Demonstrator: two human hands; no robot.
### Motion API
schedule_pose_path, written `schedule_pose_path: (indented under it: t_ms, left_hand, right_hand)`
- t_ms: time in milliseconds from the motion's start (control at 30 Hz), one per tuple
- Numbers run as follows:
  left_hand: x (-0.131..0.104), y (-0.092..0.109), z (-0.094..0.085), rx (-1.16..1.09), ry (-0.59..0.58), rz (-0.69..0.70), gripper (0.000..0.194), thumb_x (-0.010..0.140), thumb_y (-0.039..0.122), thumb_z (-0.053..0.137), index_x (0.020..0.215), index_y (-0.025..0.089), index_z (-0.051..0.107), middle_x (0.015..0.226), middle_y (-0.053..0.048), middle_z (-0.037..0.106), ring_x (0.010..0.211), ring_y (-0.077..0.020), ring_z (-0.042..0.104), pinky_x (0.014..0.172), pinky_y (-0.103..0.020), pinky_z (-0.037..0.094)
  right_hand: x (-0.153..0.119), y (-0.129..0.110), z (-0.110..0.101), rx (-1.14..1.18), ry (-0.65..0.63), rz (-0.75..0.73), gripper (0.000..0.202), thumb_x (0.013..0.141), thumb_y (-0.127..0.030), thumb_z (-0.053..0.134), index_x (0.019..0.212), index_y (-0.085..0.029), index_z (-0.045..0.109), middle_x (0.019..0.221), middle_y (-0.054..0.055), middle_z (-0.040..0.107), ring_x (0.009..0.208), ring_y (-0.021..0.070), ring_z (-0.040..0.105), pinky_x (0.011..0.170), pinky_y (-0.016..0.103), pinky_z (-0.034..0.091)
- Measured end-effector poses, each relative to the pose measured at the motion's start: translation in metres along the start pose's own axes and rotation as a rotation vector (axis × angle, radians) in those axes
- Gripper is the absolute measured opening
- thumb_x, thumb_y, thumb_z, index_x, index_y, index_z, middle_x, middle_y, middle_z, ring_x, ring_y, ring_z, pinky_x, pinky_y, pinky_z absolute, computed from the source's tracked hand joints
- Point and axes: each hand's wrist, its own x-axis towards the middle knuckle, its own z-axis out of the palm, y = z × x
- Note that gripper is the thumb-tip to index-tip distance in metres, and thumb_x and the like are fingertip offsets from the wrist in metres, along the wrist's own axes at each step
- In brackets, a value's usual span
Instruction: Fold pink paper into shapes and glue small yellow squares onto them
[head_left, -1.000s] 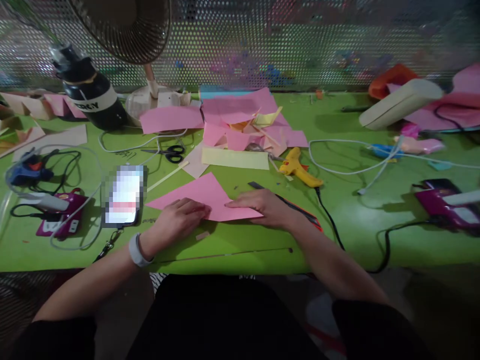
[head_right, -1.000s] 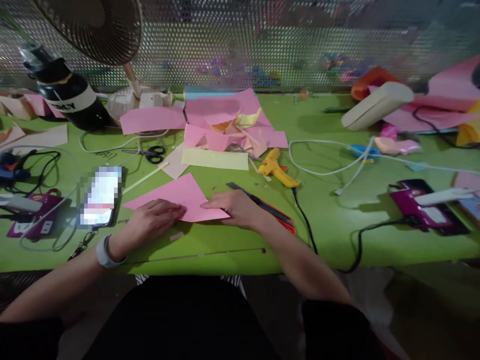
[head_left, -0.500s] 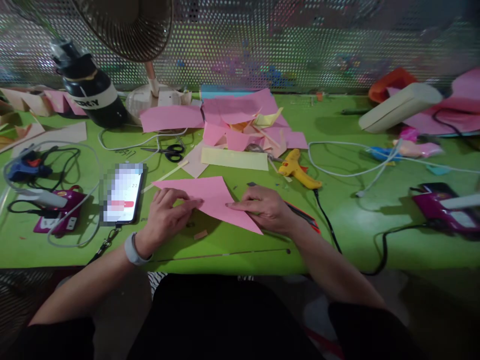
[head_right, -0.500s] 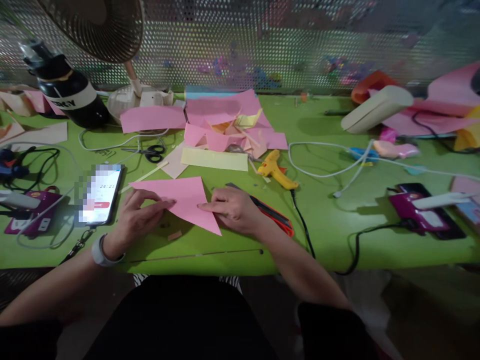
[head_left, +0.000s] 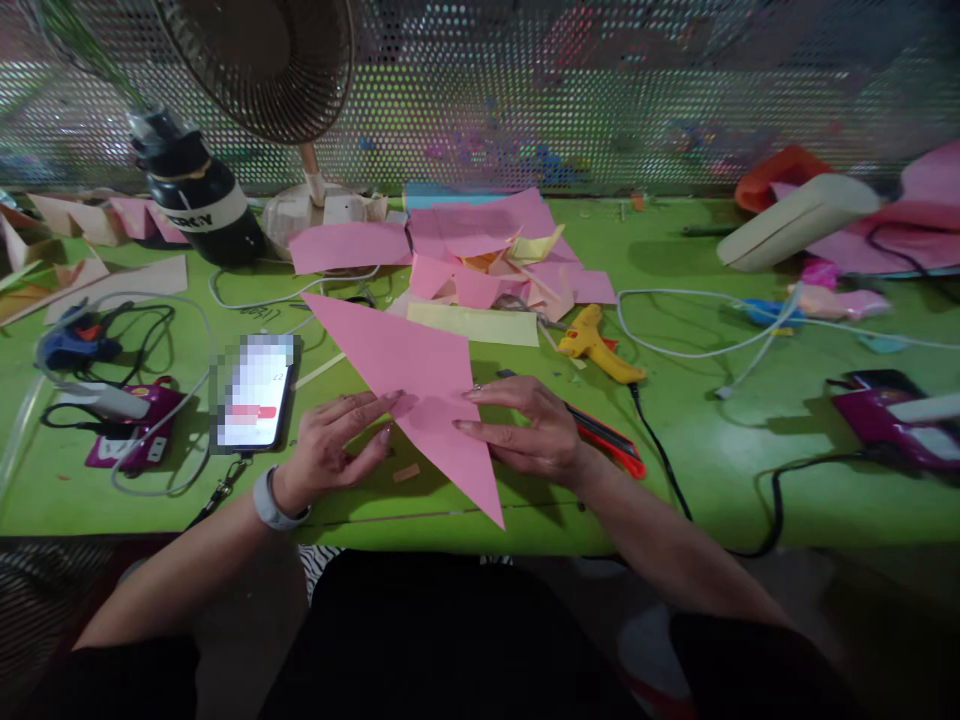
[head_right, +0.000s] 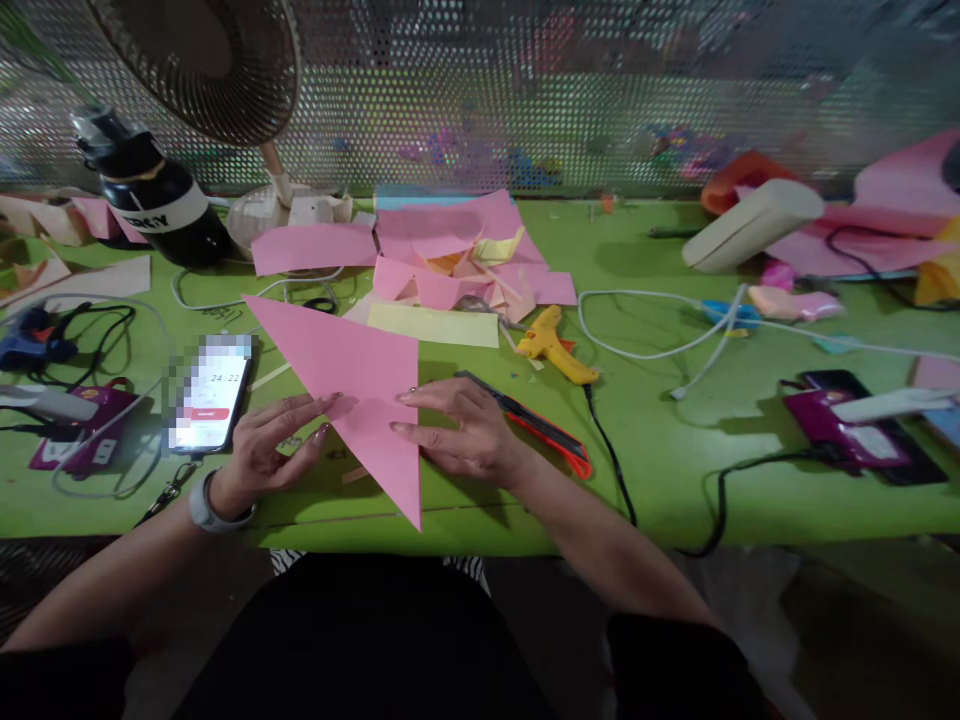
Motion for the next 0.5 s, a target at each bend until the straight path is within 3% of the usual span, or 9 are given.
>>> schedule_pose_path:
  t_ms: [133, 333, 433, 500]
  left_hand:
    - [0.000, 0.003, -0.003, -0.128, 0.002, -0.103, 0.042, 0.088, 0.014, 0.062, 0.130, 0.020, 0.061, 0.117, -0.010, 0.074, 0.102, -0.0191, 0.072, 0.084, -0.034, 0.063]
    - [0.000, 0.002, 0.008, -0.423, 0.091, -0.441, 0.021, 0.089, 0.020, 0.068, 0.110, 0.018, 0.068, 0.103, -0.008, 0.077, 0.088, -0.0162, 0.075, 0.074, -0.028, 0.065]
    - [0.002, 0.001, 0.010, -0.546, 0.071, -0.537, 0.020, 0.092, 0.021, 0.063, 0.112, 0.017, 0.066, 0.106, -0.010, 0.076, 0.089, -0.0166, 0.074, 0.073, -0.027, 0.064]
    - [0.003, 0.000, 0.008, -0.567, 0.021, -0.570, 0.031, 0.094, 0.020, 0.060, 0.126, 0.018, 0.059, 0.107, -0.010, 0.075, 0.086, -0.0157, 0.073, 0.070, -0.026, 0.063]
  right_hand:
    - [-0.003, 0.001, 0.003, 0.018, -0.026, -0.009, 0.031, 0.092, -0.017, 0.059, 0.118, -0.031, 0.069, 0.120, 0.006, 0.068, 0.112, 0.0212, 0.064, 0.088, 0.040, 0.056]
    - [0.004, -0.012, 0.008, 0.058, -0.101, -0.086, 0.027, 0.088, -0.020, 0.066, 0.114, -0.022, 0.069, 0.111, 0.008, 0.071, 0.112, 0.0209, 0.063, 0.091, 0.039, 0.055]
    - [0.007, -0.017, 0.006, 0.085, -0.112, -0.093, 0.033, 0.085, -0.027, 0.068, 0.118, -0.020, 0.067, 0.112, 0.009, 0.070, 0.109, 0.0216, 0.064, 0.094, 0.042, 0.054]
    - [0.007, -0.016, 0.002, 0.068, -0.076, -0.057, 0.040, 0.086, -0.028, 0.065, 0.126, -0.021, 0.064, 0.116, 0.010, 0.069, 0.109, 0.0237, 0.064, 0.096, 0.046, 0.053]
